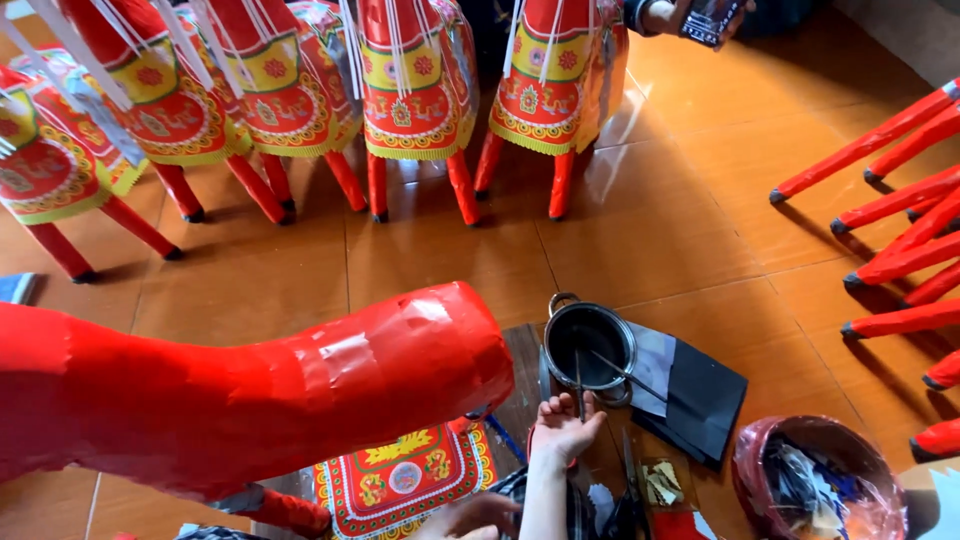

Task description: Decorating paper horse models by applying glue and attaching paper ornaments

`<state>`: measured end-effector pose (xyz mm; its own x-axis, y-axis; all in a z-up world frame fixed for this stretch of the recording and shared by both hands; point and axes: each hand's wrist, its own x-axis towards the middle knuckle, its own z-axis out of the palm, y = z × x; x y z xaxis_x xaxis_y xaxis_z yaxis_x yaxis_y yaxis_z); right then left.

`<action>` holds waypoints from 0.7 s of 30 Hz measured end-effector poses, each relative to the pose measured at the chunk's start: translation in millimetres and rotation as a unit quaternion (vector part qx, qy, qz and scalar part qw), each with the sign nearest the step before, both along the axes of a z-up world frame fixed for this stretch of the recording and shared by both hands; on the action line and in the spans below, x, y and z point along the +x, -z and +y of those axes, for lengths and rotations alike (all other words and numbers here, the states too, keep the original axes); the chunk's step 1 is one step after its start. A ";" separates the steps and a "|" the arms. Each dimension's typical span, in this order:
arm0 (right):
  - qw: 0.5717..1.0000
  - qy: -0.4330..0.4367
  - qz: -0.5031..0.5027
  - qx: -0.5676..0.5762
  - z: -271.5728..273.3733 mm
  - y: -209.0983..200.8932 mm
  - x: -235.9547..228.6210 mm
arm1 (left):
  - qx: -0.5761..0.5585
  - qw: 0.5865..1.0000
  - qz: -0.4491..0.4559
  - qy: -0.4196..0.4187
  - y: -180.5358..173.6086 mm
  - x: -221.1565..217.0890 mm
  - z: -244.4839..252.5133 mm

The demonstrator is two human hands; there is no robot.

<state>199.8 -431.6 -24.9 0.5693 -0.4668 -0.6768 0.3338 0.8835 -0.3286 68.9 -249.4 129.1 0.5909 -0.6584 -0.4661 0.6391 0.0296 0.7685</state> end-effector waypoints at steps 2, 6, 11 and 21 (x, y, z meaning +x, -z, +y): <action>1.000 0.001 0.003 0.001 0.8 -7.0 -0.4 | 0.129 0.991 0.025 -0.009 94.0 -0.4 10.8; 1.000 -0.001 -0.005 -0.024 1.8 -14.0 -3.9 | 0.474 0.864 -0.163 0.044 237.3 -19.6 66.6; 0.989 0.043 0.074 -0.117 -4.3 -61.1 -23.3 | 0.621 0.738 -0.217 0.151 254.5 -7.0 94.9; 0.909 0.086 -0.005 -0.409 -85.4 -99.5 24.7 | 0.757 0.315 -0.549 -0.162 297.7 -9.0 77.8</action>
<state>224.4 -517.0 74.5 0.4438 -0.8942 -0.0592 0.4504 0.2797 -0.8479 59.9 -171.6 -168.6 0.8651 0.0048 0.5015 0.1145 -0.9755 -0.1881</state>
